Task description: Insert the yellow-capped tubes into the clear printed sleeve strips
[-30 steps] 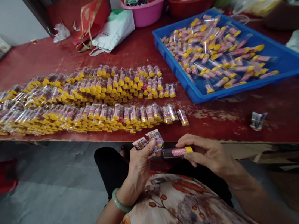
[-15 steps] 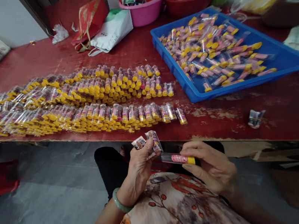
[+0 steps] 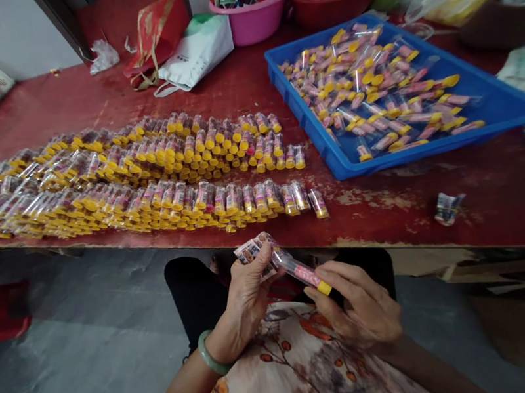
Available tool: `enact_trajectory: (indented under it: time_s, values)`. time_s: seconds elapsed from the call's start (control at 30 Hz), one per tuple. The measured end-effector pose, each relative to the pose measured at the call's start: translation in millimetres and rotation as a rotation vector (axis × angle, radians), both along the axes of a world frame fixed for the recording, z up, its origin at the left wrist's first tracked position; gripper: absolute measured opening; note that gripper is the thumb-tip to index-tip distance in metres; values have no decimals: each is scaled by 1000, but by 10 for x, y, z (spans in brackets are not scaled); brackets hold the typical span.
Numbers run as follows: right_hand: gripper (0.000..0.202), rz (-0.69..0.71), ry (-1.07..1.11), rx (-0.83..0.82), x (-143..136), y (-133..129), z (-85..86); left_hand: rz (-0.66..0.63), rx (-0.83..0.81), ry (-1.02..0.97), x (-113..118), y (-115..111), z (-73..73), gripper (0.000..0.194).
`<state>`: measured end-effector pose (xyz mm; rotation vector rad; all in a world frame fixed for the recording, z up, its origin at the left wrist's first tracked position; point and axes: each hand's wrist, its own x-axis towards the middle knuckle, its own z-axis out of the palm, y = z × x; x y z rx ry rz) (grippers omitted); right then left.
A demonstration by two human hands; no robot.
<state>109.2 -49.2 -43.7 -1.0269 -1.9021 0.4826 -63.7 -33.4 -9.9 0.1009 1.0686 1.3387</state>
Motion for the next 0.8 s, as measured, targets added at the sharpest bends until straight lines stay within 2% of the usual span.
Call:
enact_trajectory:
  time_s: [0.1,0.2,0.33,0.43,0.5,0.6,0.67,0.8]
  values:
    - [43,-84,-214,379,-71,43,24,2,11,29,12,-5,-27,34]
    - [41,-78,-287,506,-107,67,-5,1,27,42,21,-9,-38,32]
    - [41,-41,-179,414,-150,71,-77,-47,75,4,47,-22,-32,27]
    - [46,-15,-54,352,-195,117,-58,-105,74,-28,65,-31,-38,26]
    - [46,85,19,271,-202,175,5,-126,68,-43,62,-30,-43,25]
    - [38,231,93,63,-166,253,122,-117,97,-38,42,-23,-44,23]
    - [35,213,129,6,-145,269,174,-128,126,-22,34,-25,-44,23]
    - [39,76,192,99,-192,237,203,-207,174,-14,52,-54,-52,26]
